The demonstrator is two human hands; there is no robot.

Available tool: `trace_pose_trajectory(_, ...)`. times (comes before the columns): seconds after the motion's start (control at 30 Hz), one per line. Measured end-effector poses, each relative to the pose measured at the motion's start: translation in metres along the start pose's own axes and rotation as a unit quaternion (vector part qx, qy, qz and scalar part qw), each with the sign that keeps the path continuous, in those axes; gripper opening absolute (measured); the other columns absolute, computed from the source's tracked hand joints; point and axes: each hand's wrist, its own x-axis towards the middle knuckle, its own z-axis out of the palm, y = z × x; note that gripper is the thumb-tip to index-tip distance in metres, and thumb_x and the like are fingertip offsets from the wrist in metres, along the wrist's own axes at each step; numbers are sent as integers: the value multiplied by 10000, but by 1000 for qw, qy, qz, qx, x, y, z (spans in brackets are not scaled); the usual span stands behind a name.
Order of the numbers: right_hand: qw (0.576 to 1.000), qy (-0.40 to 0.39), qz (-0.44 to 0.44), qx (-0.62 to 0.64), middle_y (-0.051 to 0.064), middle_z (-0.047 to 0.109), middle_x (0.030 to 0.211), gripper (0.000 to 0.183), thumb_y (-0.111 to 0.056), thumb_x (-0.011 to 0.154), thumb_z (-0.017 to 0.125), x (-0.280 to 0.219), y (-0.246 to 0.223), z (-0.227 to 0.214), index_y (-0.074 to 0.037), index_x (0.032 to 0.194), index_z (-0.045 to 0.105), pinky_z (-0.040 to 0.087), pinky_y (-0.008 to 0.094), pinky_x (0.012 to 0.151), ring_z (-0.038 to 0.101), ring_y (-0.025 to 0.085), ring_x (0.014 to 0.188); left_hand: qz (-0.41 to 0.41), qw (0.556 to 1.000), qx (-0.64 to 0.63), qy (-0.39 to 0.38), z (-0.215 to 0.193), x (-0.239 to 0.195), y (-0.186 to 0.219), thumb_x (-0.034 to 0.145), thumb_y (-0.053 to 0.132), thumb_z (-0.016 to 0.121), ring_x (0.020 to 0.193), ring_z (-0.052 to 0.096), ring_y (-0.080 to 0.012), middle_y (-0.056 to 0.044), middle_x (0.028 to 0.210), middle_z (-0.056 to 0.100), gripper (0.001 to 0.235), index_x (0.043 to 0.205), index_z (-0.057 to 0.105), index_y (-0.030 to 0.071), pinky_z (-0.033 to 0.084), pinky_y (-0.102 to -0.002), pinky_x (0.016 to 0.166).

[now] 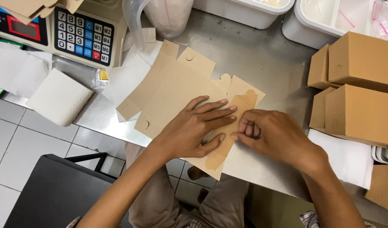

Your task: The person assembles flat cardboard pieces into small boxes by folding along pre-cut lines and securing flaps with adhesive. The person handles multiple pieces sequentially, folding and pressing each flap to form the box structure.

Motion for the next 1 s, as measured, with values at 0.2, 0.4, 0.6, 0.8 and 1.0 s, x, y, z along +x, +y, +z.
trace_pose_trajectory(0.2,999,-53,-8,-3,-155,709,725,316,-529,845,815,-1,-7,3,-251,827,667,487,288,658,632,69,656,4,1000,10,-6,0,0,-1,1012,275,587,1479,470,-256,-49,1542,559,452,1402,661,60,314,-488,1224)
trace_pose_trajectory(0.4,996,-61,-67,-14,-111,667,649,396,-605,840,830,1,0,17,-251,801,657,461,319,627,615,134,586,5,1000,16,-4,-3,2,2,1024,295,590,1463,491,-259,-59,1525,581,445,1402,659,70,321,-480,1217)
trace_pose_trajectory(0.6,996,-65,-68,0,-79,654,658,400,-554,832,840,4,1,11,-218,804,624,440,329,637,608,155,620,-5,1000,13,-13,-9,8,9,1025,284,573,1450,504,-268,-68,1502,602,427,1373,674,60,311,-467,1214)
trace_pose_trajectory(0.8,999,-33,-32,26,-100,686,729,410,-557,832,854,12,14,2,-208,818,639,474,332,687,620,129,681,-1,999,30,-17,-8,8,9,1025,289,585,1456,495,-263,-71,1504,600,436,1389,665,63,319,-468,1218)
trace_pose_trajectory(1.0,999,35,-19,37,-94,726,722,321,-480,869,818,14,21,-5,-197,791,689,486,345,648,645,128,650,0,999,33,-23,-7,8,9,1023,282,571,1462,486,-253,-55,1503,605,443,1409,648,78,309,-474,1225)
